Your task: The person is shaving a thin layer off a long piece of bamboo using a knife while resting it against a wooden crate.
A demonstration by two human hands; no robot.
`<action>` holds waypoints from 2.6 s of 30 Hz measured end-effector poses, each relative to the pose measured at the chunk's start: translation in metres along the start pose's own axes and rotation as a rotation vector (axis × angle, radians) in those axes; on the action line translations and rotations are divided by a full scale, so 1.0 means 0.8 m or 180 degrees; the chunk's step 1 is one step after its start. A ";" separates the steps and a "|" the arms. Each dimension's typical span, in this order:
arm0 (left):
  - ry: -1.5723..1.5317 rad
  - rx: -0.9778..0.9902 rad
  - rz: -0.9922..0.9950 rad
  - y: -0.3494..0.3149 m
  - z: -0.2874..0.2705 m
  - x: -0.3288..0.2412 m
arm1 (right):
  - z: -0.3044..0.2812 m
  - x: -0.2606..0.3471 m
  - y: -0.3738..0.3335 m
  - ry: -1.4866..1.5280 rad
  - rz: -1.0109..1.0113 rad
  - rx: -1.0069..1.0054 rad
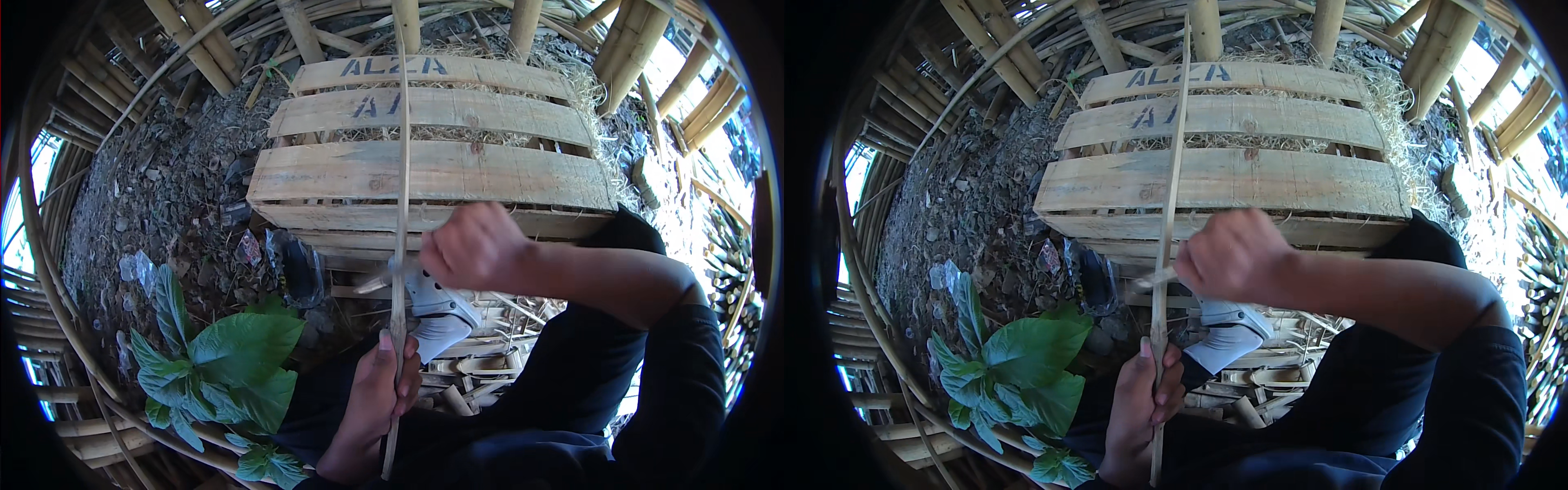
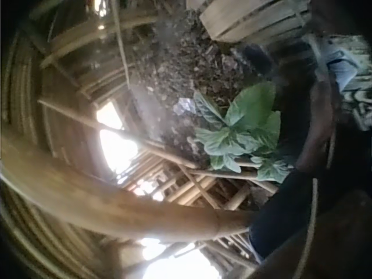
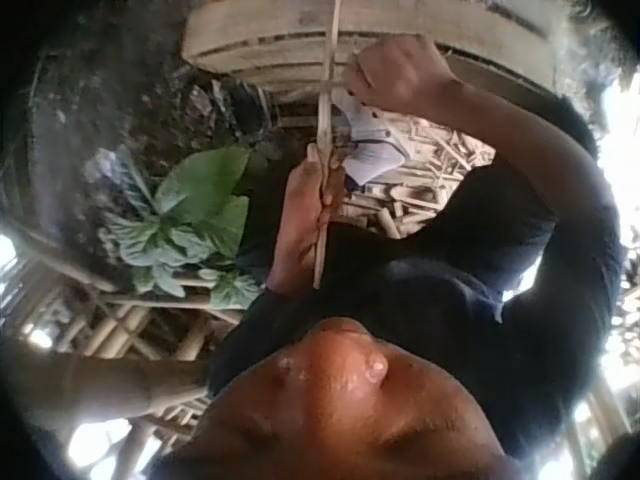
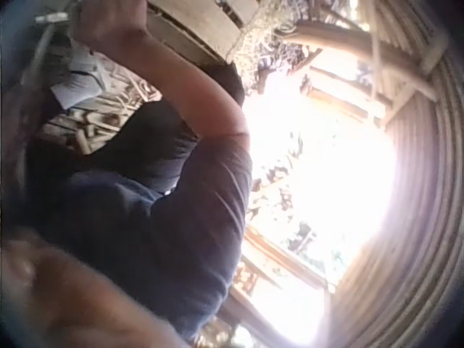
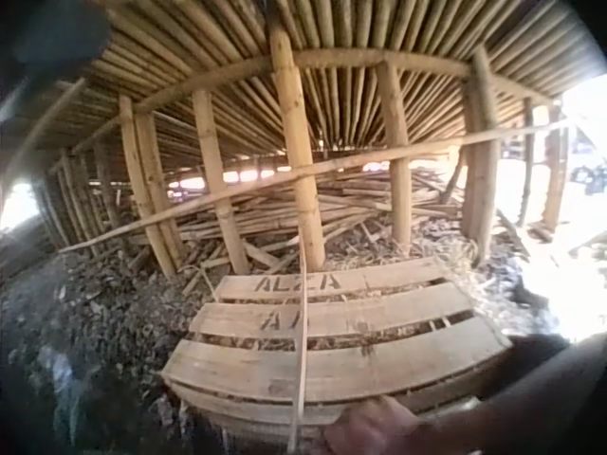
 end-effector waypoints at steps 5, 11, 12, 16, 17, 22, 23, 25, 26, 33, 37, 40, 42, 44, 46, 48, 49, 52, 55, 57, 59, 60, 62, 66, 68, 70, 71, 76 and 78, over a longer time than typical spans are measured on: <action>0.0269 -0.0213 0.0118 0.001 -0.003 0.006 | 0.008 0.048 0.000 0.0703 0.0136 0.0360; 0.0313 -0.0498 0.0224 -0.002 -0.006 -0.008 | 0.002 0.028 0.004 0.0083 -0.0167 -0.0528; 0.0267 -0.0557 0.0245 -0.003 -0.006 -0.010 | 0.000 0.029 0.006 -0.0006 -0.0177 -0.0641; 0.0260 -0.0576 0.0275 0.000 -0.014 -0.009 | 0.001 0.041 0.014 0.0151 -0.0024 -0.0220; 0.0288 -0.0551 0.0218 0.000 -0.014 -0.006 | 0.003 0.048 0.011 0.0367 -0.0001 -0.0154; 0.0262 -0.0434 0.0225 0.003 -0.013 -0.007 | 0.001 0.035 0.013 -0.0021 -0.0012 -0.0443; 0.0222 -0.0459 0.0247 0.003 -0.016 -0.009 | 0.005 0.041 0.013 0.0234 0.0116 -0.0089; 0.0175 -0.0481 0.0277 0.003 -0.015 -0.010 | 0.009 0.047 0.011 0.0419 0.0012 -0.0189; 0.0172 -0.0438 0.0244 0.002 -0.009 -0.004 | 0.009 0.051 0.009 0.0600 -0.0060 -0.0283; -0.0113 -0.0409 0.0096 -0.002 -0.007 -0.003 | 0.016 0.033 0.024 0.0641 0.0153 0.0236; 0.0010 -0.0319 0.0193 -0.004 -0.008 -0.006 | 0.008 0.054 0.022 0.0854 -0.0134 -0.0131; 0.0069 -0.0313 0.0066 -0.005 -0.005 0.003 | 0.000 0.038 0.012 -0.0615 -0.0298 -0.1014; -0.0045 -0.0377 0.0160 -0.009 -0.006 -0.005 | 0.017 0.014 0.021 0.0222 0.0449 0.0131; 0.0030 -0.0368 0.0152 -0.006 -0.009 0.003 | 0.010 0.046 0.020 0.0899 -0.0108 -0.0190; 0.0124 -0.0343 0.0146 -0.006 -0.009 0.002 | 0.016 0.043 0.019 0.0950 -0.0129 -0.0041; -0.0082 -0.0216 0.0069 -0.009 -0.006 0.001 | 0.009 0.010 0.020 0.0139 0.0158 -0.0254; -0.0078 -0.0210 0.0062 -0.011 -0.003 0.002 | 0.010 0.008 0.015 -0.1088 -0.0418 -0.0452; -0.0148 -0.0159 0.0118 -0.010 -0.002 0.003 | 0.055 -0.001 0.022 0.0986 0.1533 0.2369; 0.0218 -0.0426 0.0161 -0.004 -0.009 0.004 | 0.034 0.038 0.016 0.1018 0.0450 0.1264; -0.0097 -0.0335 0.0066 -0.009 -0.007 0.001 | 0.029 0.013 0.010 0.0697 0.0409 0.0832; -0.0007 -0.0380 0.0086 -0.013 0.000 -0.002 | 0.016 -0.016 0.015 0.0067 0.0420 0.0364; 0.0064 -0.0459 0.0133 -0.013 -0.001 -0.004 | 0.010 -0.003 0.027 0.0092 0.0402 0.0352; 0.0147 -0.0594 0.0171 -0.008 -0.005 0.001 | 0.039 0.041 0.024 0.1142 0.1011 0.1929; 0.0254 -0.0617 0.0226 -0.007 -0.003 -0.001 | 0.003 0.039 0.023 0.0723 -0.0062 0.0060; 0.0271 -0.0646 0.0219 -0.008 -0.009 -0.006 | 0.010 0.035 0.023 0.0808 0.0022 0.0277; 0.0292 -0.0669 0.0218 -0.009 -0.011 -0.008 | 0.011 0.042 0.017 0.0754 0.0162 0.0037; 0.0219 -0.0646 0.0179 -0.010 -0.014 -0.006 | 0.010 0.051 0.020 0.0782 0.0139 0.0024; 0.0341 -0.0568 0.0196 -0.003 -0.009 -0.005 | 0.006 0.047 0.020 0.0949 -0.0041 -0.0041; 0.0216 -0.0400 0.0280 -0.002 -0.019 -0.017 | 0.005 0.049 0.026 0.0822 0.0022 0.0002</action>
Point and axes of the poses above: each hand's wrist, its own y-axis towards the middle knuckle, its own z-axis out of the palm, x = y × z, the point moved 7 cm from there along y, towards the middle knuckle, and after that the axes turned 12 degrees about -z, right-handed, at the moved point
